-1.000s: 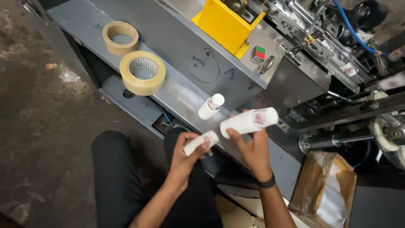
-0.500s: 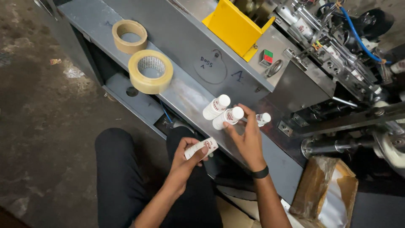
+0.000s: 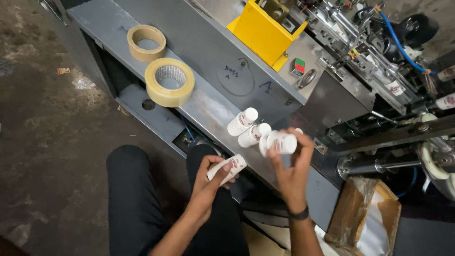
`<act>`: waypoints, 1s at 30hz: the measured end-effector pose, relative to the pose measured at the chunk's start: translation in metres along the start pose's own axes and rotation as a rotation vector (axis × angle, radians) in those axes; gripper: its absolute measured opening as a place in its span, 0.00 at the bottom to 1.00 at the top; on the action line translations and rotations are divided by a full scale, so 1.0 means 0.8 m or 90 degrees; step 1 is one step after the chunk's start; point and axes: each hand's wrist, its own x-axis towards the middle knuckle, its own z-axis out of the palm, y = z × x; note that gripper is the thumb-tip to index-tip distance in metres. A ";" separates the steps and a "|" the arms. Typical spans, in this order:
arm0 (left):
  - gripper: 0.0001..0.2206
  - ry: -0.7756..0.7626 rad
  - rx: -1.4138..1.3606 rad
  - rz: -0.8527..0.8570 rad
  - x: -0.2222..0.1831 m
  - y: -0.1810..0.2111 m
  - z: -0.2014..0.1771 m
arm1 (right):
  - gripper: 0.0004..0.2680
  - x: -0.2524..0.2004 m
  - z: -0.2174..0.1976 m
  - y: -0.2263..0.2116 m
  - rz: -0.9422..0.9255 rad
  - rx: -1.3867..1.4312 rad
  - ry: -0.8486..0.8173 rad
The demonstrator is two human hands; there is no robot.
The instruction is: The person is seen picking up small white bottles from a surface and placing them inside plastic bags.
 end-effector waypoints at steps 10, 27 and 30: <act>0.34 -0.135 0.002 -0.015 -0.010 0.004 0.010 | 0.18 -0.064 0.003 -0.007 0.218 0.240 -0.317; 0.21 -0.214 0.310 0.018 0.016 -0.027 0.000 | 0.19 0.013 -0.050 0.091 0.066 -0.275 0.146; 0.14 -0.196 0.377 0.053 0.026 -0.033 -0.014 | 0.19 0.033 -0.059 0.130 0.123 -0.297 0.150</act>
